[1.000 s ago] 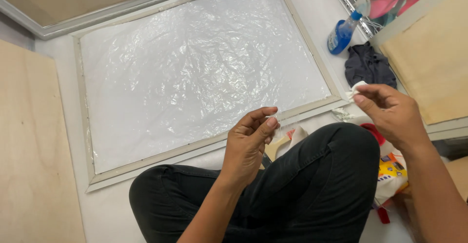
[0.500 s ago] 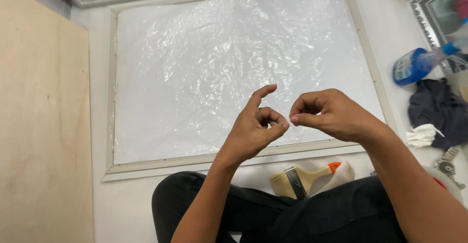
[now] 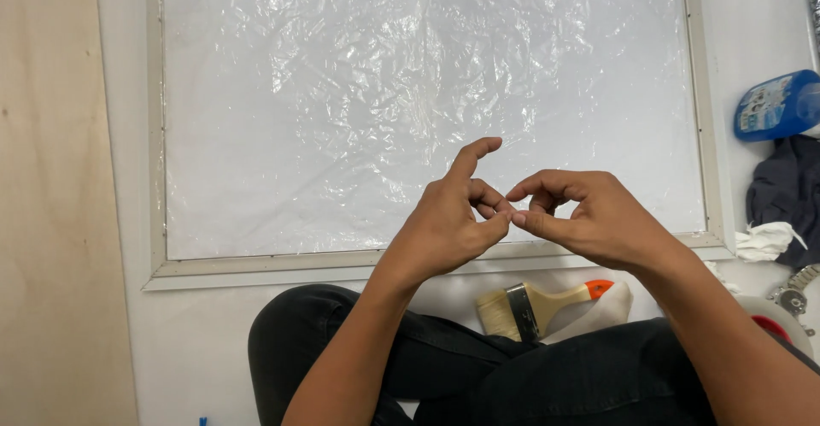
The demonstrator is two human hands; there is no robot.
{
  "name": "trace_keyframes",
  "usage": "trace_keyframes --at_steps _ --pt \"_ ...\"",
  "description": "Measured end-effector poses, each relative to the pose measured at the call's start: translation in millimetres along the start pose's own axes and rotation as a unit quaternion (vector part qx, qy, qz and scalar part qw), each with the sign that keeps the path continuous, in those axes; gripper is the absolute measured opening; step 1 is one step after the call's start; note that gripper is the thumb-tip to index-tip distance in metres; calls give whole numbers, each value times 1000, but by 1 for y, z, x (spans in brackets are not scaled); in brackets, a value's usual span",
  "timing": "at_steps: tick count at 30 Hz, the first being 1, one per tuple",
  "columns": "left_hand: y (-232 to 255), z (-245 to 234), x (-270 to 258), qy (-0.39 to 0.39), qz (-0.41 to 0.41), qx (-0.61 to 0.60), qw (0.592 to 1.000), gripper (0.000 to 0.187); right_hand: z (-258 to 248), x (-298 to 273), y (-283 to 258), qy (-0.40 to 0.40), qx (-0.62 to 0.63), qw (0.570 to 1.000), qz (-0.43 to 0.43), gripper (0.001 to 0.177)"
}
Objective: Applying protective plastic film to a picture frame and securing it with tape
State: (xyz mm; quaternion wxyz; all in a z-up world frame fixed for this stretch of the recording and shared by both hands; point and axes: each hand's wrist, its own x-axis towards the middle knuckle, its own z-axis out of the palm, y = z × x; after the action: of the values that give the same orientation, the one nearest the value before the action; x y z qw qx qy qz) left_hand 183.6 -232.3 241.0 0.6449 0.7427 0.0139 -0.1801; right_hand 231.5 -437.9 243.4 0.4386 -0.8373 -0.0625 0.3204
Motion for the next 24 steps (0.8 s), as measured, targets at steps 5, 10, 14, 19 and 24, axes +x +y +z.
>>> trace_keyframes --at_steps 5,10,14,19,24 --pt "1 1 -2 -15 -7 39 999 76 2 2 -7 -11 -20 999 37 38" --pt "0 -1 -4 -26 -1 49 998 75 -2 5 -8 -21 -51 995 79 67" --pt "-2 -3 -4 -32 4 56 998 77 -3 7 8 -45 -3 999 -3 43" --pt "0 -5 -6 -49 5 65 997 78 0 8 19 -66 19 997 -22 21" --pt "1 -3 -7 -49 -3 67 997 79 3 7 22 -35 47 996 -69 7"
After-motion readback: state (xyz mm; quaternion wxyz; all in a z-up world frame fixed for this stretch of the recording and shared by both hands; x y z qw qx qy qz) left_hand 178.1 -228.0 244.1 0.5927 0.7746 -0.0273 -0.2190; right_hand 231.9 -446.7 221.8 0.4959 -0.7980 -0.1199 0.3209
